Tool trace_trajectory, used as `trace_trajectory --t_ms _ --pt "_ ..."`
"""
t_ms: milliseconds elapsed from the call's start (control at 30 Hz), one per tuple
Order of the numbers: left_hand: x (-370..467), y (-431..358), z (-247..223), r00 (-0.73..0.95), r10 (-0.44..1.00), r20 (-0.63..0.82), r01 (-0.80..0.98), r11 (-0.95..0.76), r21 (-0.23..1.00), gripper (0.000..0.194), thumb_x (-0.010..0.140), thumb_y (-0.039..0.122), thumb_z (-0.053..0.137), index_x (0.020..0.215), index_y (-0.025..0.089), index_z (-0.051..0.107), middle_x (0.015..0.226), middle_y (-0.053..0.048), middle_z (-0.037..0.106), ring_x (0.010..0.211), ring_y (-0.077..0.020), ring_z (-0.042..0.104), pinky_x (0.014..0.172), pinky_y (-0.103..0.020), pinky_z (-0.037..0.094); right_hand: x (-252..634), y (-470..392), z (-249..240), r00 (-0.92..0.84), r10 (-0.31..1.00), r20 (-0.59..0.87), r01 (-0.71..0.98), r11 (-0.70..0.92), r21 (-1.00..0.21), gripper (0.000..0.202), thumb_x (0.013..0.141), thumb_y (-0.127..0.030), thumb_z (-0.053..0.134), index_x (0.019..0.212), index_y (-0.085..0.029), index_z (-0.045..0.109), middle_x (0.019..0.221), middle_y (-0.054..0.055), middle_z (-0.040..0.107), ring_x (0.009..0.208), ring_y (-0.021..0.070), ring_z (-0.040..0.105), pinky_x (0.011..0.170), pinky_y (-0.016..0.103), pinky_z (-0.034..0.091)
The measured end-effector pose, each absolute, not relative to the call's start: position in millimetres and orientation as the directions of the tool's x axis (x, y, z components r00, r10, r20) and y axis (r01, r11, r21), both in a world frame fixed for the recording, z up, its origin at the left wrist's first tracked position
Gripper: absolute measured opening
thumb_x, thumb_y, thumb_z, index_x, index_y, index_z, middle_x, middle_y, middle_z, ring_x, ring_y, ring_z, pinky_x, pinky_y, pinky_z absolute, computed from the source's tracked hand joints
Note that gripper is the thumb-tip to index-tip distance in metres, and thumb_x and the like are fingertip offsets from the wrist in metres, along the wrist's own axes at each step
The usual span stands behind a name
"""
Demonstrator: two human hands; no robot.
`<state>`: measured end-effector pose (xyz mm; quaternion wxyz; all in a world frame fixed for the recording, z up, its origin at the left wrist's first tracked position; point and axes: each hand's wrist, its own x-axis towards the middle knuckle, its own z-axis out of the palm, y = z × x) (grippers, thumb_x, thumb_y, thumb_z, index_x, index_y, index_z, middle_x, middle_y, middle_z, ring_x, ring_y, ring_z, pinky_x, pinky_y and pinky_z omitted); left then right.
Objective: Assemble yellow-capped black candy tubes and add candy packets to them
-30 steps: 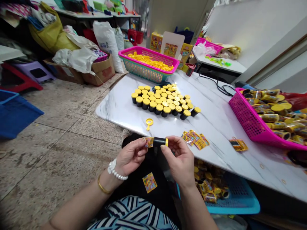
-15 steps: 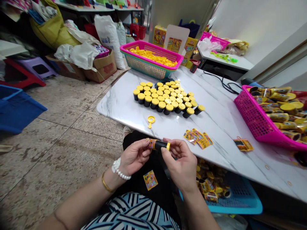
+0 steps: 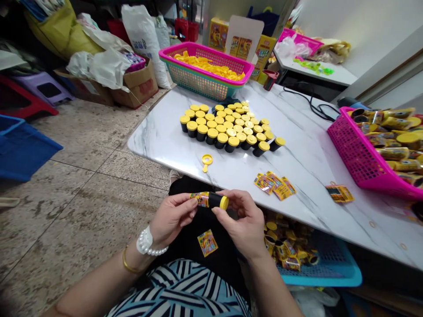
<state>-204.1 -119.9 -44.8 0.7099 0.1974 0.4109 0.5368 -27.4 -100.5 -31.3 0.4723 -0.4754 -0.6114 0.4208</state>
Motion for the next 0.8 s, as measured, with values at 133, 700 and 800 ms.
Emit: trace_trajectory --t_ms 133,700,800 --pt "-203.4 -115.5 -50.7 0.112 0.901 -0.420 -0.648 0.387 0.656 0.030 0.068 0.034 0.083 0.079 0.009 0.071 0.062 0.000 0.056 0.048 -0.0027 0.039 0.037 -0.014 0.020 -19.6 -99.5 -34.5 0.043 0.988 0.149 0.138 0.141 -0.980 0.025 0.076 -0.025 0.077 0.096 -0.022 0.064 0.096 0.005 0.075 0.082 0.0178 0.071 0.073 0.028 0.057" --pt "-189.7 -111.4 -58.1 0.162 0.905 -0.393 -0.685 0.390 0.616 0.027 0.074 0.035 0.077 0.075 0.009 0.068 0.055 0.000 0.053 0.046 -0.0042 0.041 0.038 -0.016 0.019 -27.6 -102.7 -25.5 -0.090 0.993 -0.079 0.067 -0.073 -0.995 0.020 0.080 -0.029 0.073 0.091 -0.023 0.058 0.093 0.004 0.075 0.078 0.0160 0.071 0.069 0.026 0.057" --pt "-190.6 -115.8 -59.0 0.096 0.924 -0.370 -0.611 0.348 0.711 0.028 0.078 0.037 0.074 0.081 0.010 0.070 0.055 0.000 0.054 0.045 -0.0042 0.040 0.040 -0.016 0.022 -26.8 -105.5 -27.6 -0.077 0.997 0.019 0.175 0.032 -0.984 0.022 0.078 -0.026 0.075 0.094 -0.023 0.061 0.096 0.004 0.073 0.078 0.0144 0.068 0.069 0.024 0.055"
